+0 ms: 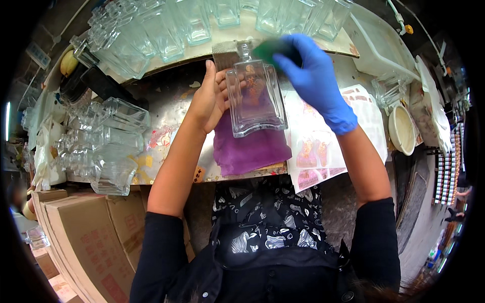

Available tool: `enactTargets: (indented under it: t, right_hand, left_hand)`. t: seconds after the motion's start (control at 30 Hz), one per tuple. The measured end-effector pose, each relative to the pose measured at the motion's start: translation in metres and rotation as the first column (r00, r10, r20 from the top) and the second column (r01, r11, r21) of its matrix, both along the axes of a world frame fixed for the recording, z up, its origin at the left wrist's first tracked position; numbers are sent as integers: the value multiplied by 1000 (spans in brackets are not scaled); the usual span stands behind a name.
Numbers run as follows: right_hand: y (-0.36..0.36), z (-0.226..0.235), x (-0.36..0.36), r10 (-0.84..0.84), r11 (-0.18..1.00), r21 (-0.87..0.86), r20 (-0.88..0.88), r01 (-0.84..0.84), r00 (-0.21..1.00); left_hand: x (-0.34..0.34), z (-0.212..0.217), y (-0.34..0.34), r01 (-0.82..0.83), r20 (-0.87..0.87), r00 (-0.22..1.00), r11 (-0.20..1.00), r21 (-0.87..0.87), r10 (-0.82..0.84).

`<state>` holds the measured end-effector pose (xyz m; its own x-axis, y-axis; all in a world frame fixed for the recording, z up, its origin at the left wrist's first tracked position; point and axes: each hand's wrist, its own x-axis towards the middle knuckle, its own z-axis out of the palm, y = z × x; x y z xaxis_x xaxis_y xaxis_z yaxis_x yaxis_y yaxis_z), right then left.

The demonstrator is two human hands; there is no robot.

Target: The person repeatedly picks up clear glass bottles from a pile on a workbench and wipes them with a green sponge. The person wears blue gloves and holds the bottles over a purple cloth while cleaning. After wiping, the bottles are placed on the floor to the right.

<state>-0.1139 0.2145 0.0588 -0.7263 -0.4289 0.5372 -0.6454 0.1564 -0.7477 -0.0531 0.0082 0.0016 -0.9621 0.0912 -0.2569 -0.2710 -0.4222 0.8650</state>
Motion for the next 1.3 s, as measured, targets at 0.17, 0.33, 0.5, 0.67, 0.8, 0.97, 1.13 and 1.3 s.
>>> enactTargets:
  t: [0.17,0.33,0.5,0.67,0.8,0.97,1.13,1.3]
  right_hand:
    - [-13,-3,-6,42,989,148,-186,-14,982]
    - [-21,6,-40,-1,985,150,-474,82,880]
    - [17,-20,52,302,886,464,-548,-17,780]
    - [66,-41,106,212,951,160,292,-266,932]
    - [108,-16,79,336,880,-455,797,135,501]
    - [149,40,109,-135,979,-111,283,172,950]
    - [262,26,206,-224,974,8,189,226,956]
    - [363,-66,310,-707,677,63,335,734,623]
  left_hand:
    - [7,-8,-2,27,-35,999,998,61,-25]
    - [6,-4,-1,6,-38,999,999,38,-5]
    - [2,-12,-1,16,-36,999,1000,21,-16]
    - [-5,-3,12,57,-65,996,998,6,-57]
    - [-8,12,27,8,-117,993,986,-167,-27]
    - [24,78,95,318,-378,760,810,-493,-529]
    - [48,67,228,787,-125,416,426,-446,-901]
    - [82,46,345,754,-308,290,414,-510,-906]
